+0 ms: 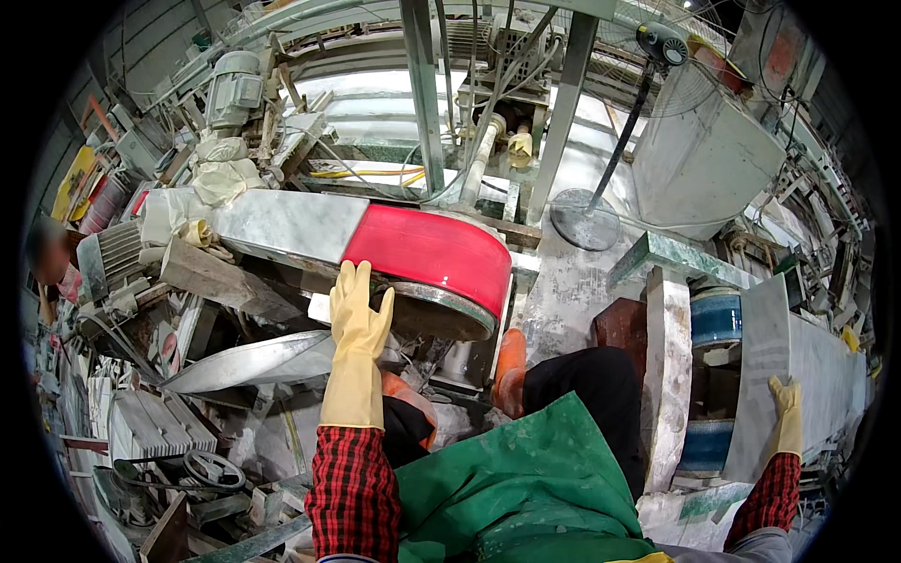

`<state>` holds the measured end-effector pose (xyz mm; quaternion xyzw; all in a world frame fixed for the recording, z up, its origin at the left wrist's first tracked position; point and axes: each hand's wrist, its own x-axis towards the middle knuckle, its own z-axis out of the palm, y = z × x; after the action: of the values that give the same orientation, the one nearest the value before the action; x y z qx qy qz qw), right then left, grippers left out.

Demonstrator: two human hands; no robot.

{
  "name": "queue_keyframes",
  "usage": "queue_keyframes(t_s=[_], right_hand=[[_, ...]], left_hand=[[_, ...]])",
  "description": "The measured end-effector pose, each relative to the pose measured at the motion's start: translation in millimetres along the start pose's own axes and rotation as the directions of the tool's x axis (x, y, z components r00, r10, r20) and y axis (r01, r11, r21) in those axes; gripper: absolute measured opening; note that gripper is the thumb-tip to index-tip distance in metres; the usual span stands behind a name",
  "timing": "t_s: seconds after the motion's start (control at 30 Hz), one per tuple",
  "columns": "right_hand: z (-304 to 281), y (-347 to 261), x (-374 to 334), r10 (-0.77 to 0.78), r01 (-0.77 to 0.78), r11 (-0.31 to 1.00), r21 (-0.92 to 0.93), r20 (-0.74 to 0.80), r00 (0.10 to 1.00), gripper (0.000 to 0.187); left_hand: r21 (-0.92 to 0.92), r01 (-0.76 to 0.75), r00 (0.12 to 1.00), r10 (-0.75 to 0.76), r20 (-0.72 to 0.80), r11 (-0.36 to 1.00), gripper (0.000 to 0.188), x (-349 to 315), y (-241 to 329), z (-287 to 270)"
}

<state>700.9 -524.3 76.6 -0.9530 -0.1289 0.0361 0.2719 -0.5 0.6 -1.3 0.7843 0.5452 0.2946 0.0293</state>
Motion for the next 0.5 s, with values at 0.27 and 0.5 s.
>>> queue_keyframes(t_s=[0.27, 0.5], right_hand=[[-2.2, -10.2, -1.2, -0.045, 0.052, 0.993, -0.102, 0.070, 0.997, 0.056], [-2.2, 10.1, 7.4, -0.055, 0.046, 0.996, 0.073, 0.124, 0.991, 0.051]], left_hand=[[-0.010, 0.015, 1.000, -0.015, 0.026, 1.000, 0.063, -0.7, -2.7, -1.7], [-0.007, 0.006, 1.000, -0.006, 0.013, 1.000, 0.062, 1.7, -1.5, 2.7]])
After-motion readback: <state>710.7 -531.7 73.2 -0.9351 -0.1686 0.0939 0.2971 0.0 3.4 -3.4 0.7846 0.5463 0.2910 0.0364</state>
